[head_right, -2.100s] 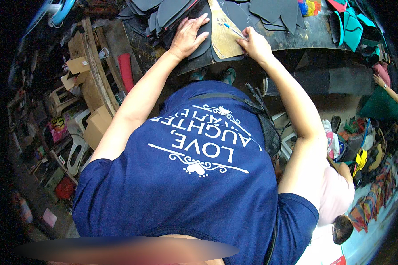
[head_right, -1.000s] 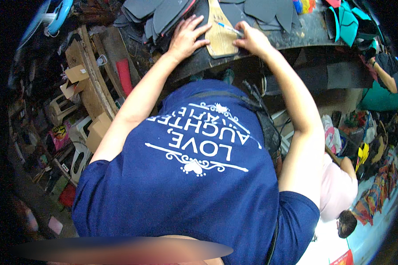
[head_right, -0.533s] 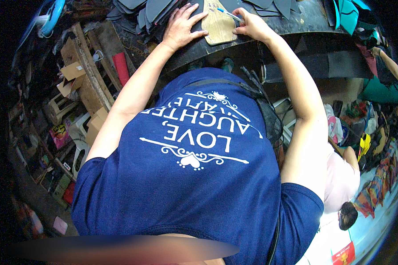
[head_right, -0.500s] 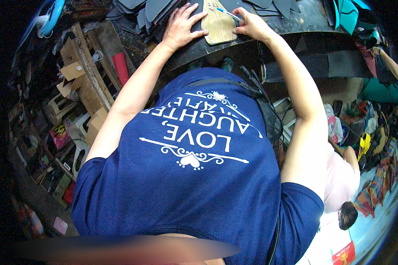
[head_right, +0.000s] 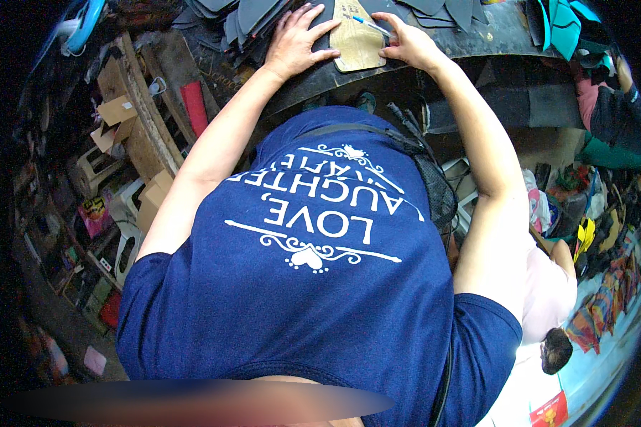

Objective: The person repeatedly places a wooden template on a stack of dark gray sheet material and uses a blue pen to trace the outline. They then remove the template, set it aside, and repeat the process on a new sheet. The marked sheets remain stacked on the worktable.

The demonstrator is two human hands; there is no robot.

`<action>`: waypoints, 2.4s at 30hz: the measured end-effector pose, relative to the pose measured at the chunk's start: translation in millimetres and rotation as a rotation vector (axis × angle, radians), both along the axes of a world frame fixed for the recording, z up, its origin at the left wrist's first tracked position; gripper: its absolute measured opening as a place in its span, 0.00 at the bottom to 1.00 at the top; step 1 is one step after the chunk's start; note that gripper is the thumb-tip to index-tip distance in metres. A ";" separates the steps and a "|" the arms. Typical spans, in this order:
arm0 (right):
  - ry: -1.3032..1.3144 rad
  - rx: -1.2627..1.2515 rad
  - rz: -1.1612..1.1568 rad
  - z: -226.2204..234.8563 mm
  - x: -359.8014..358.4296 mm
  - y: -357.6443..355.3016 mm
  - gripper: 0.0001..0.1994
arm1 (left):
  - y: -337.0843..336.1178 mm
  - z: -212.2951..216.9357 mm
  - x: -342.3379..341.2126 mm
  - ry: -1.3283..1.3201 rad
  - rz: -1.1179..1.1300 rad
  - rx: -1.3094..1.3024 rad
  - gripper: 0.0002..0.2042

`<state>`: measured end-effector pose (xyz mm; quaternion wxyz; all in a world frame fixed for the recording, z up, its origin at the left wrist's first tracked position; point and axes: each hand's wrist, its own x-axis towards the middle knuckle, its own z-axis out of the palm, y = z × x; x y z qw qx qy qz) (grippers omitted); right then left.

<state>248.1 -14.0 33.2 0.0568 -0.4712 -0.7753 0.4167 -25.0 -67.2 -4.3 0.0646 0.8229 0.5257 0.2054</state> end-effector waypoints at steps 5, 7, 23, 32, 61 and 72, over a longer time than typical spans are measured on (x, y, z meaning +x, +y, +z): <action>-0.046 -0.033 0.019 0.4 -1.1 2.1 0.41 | -0.2 -0.2 -1.1 -0.015 -0.008 -0.015 0.30; -0.062 -0.028 0.025 0.8 -1.0 2.4 0.41 | -0.1 -1.0 -1.3 -0.014 -0.008 -0.012 0.30; -0.123 -0.092 0.021 12.9 -8.3 2.9 0.45 | -2.2 11.2 -0.7 -0.085 -0.023 -0.104 0.30; -0.179 -0.088 0.064 15.4 -8.2 5.0 0.44 | -1.1 10.2 -1.2 0.003 -0.063 -0.103 0.33; -0.073 0.028 0.096 7.3 -4.5 5.1 0.43 | 1.9 -6.6 -0.9 0.004 -0.037 -0.040 0.36; 0.104 -0.205 0.064 0.2 1.3 15.7 0.34 | 2.4 0.8 -0.6 0.039 -0.047 -0.101 0.37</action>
